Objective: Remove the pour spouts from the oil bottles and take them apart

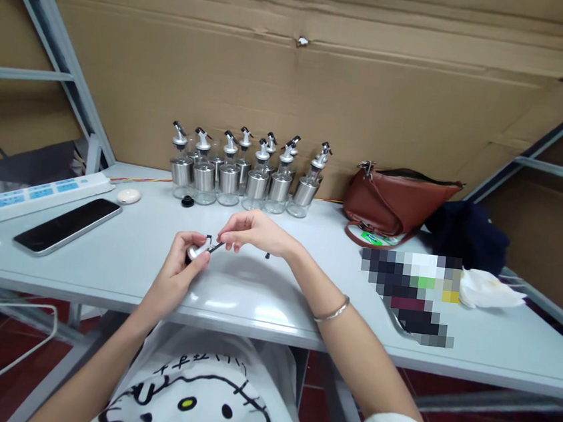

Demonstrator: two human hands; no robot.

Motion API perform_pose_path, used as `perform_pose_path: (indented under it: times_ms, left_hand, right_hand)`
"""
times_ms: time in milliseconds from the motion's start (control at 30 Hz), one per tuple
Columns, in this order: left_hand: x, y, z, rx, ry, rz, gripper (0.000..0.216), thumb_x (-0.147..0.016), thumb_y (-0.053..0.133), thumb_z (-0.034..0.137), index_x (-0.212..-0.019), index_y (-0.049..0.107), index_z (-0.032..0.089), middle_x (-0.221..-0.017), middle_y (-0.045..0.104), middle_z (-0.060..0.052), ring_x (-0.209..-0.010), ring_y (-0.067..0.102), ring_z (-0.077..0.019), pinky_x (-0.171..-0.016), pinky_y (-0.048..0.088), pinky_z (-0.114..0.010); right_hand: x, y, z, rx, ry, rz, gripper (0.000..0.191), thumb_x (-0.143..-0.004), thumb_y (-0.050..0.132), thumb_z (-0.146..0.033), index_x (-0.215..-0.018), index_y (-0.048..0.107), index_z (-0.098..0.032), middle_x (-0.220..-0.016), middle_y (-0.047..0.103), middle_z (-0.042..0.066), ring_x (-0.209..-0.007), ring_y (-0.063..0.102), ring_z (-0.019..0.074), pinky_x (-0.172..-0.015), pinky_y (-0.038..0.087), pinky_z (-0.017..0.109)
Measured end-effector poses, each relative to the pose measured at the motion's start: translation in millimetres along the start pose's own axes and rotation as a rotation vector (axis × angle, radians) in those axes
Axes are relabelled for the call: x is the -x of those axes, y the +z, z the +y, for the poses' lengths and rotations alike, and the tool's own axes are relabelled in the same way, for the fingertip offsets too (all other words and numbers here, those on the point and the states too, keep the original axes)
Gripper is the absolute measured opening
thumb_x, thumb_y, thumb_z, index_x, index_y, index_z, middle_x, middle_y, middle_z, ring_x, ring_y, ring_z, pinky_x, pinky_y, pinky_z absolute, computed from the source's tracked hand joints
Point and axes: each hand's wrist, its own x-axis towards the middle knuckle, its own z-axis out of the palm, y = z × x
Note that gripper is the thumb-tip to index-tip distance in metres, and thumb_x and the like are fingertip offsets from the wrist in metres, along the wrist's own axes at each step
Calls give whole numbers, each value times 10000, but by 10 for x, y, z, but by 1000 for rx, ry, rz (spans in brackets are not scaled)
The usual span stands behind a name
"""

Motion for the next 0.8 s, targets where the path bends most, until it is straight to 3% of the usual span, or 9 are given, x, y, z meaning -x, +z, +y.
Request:
perform_pose_path:
  times_ms: [200, 433, 800]
  left_hand:
    - [12, 10, 26, 30, -27, -43, 256, -782, 569, 325, -957, 424, 206, -866, 471, 0, -759, 467, -125, -666, 384, -236]
    - [22, 9, 40, 107, -84, -78, 436, -669, 707, 349, -933, 388, 211, -775, 453, 39, -702, 459, -104, -649, 407, -217]
    - [18, 12, 49, 100, -87, -62, 435, -662, 709, 350, -927, 392, 213, -749, 440, 49, -665, 445, -98, -622, 392, -211]
  right_hand:
    - [-9, 54, 17, -93, 6, -20, 207, -662, 741, -285, -753, 656, -119, -616, 655, -6, -491, 573, 62, -497, 461, 195]
    - [-17, 124, -30, -101, -14, 48, 218, -630, 763, -277, -676, 623, -117, -564, 636, -22, -456, 565, 59, -473, 461, 186]
    - [-28, 158, -21, -125, 48, 68, 265, -633, 757, -341, -709, 625, -124, -541, 649, -14, -472, 604, 80, -479, 488, 187]
